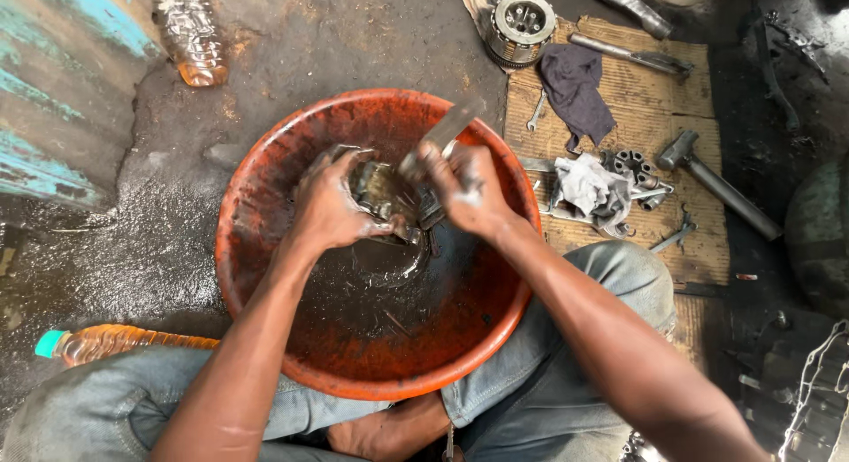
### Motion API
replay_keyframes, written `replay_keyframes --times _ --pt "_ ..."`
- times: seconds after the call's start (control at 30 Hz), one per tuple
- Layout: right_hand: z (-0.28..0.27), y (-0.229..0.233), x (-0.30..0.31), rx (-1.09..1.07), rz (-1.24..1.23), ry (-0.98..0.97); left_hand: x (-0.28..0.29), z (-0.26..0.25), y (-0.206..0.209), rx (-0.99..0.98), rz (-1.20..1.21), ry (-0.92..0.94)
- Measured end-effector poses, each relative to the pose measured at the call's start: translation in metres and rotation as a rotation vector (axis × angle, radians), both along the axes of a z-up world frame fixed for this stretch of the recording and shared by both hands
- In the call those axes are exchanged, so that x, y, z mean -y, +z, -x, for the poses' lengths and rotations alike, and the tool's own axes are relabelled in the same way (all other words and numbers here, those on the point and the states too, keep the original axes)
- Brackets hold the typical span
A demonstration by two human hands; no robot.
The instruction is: The person scrubs a metal mechanical part inside a red basin using a small metal tool. They then pour a liquid from a plastic bottle onto the part to rinse it.
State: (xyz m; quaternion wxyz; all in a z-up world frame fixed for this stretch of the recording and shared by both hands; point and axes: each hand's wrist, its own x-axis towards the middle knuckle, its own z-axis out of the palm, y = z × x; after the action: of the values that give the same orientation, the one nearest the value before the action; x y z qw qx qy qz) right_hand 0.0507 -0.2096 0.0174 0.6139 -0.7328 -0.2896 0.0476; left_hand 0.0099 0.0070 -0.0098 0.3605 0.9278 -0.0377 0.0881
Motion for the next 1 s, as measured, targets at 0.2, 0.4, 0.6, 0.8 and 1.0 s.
replay_keyframes --times 0.2,0.4,0.6,0.8,1.0 --pt "0.002 0.006 0.003 -0.028 0.368 -0.053 0.001 0.001 0.004 0.0 0.079 -0.008" --pt "-0.004 0.002 0.008 -0.021 0.379 0.165 0.004 -0.001 0.018 -0.011 0.076 -0.02" --pt "0.003 -0.01 0.009 -0.05 0.397 0.167 0.004 0.003 0.017 -0.041 0.079 -0.012" --pt "0.005 -0.023 0.015 0.14 0.17 0.136 0.002 0.005 0.016 -0.061 0.066 0.003" --pt "-0.001 -0.012 0.01 0.026 0.135 -0.02 -0.002 0.006 0.015 0.005 0.097 -0.019"
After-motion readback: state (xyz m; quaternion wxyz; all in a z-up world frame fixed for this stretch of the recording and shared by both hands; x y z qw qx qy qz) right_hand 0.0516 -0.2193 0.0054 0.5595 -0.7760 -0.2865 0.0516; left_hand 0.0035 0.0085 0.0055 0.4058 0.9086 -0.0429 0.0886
